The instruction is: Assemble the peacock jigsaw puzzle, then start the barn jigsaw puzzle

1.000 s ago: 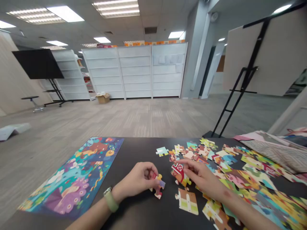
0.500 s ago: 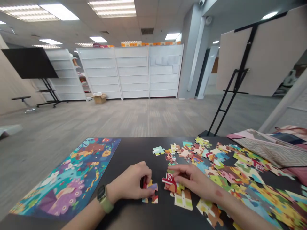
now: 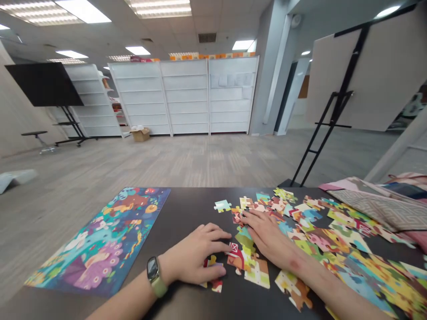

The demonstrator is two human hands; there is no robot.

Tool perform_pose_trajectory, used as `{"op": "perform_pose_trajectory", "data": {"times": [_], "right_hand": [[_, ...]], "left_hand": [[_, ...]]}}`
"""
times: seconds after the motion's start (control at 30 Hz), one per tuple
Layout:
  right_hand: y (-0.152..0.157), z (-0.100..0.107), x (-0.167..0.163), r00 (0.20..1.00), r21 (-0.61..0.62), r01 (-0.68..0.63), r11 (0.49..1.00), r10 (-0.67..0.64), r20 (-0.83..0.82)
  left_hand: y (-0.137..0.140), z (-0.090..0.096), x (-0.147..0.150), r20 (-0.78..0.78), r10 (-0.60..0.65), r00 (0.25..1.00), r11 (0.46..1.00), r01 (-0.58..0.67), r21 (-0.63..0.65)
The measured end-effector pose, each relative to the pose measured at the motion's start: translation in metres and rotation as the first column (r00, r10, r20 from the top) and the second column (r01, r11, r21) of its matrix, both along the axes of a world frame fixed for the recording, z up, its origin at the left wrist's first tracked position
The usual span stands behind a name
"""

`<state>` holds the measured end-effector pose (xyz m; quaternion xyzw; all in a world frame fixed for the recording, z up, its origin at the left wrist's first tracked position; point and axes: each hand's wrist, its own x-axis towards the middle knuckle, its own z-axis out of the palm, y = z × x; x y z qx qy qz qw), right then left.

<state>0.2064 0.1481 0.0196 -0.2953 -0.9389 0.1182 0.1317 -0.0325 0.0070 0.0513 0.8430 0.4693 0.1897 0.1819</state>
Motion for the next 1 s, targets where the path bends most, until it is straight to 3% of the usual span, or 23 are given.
{"op": "perform_pose_trajectory", "data": {"times": [0.37,0.5,0.63,0.77,1.0], "right_hand": [[0.003,0.016,0.001,0.993,-0.16,0.039,0.986,-0.057,-0.108],[0.008,0.013,0.004,0.982,-0.283,0.074,0.956,-0.12,-0.146],[0.013,0.01,0.007,0.956,-0.344,0.072,0.936,-0.164,-0.245],[0.013,0.011,0.006,0.912,-0.376,0.041,0.926,-0.189,-0.365],[-0.006,0.011,-0.003,0.906,-0.643,-0.077,0.762,-0.215,-0.364]], "left_hand": [[0.004,0.0,-0.011,0.011,0.051,0.999,0.998,-0.052,0.027],[0.004,0.0,-0.015,0.135,0.058,0.989,0.998,-0.054,-0.032],[0.007,-0.009,-0.019,0.28,0.165,0.946,0.982,-0.13,-0.14],[0.012,-0.018,-0.021,0.353,0.323,0.878,0.946,-0.289,-0.146],[0.019,-0.03,-0.023,0.337,0.45,0.827,0.885,-0.465,-0.039]]}}
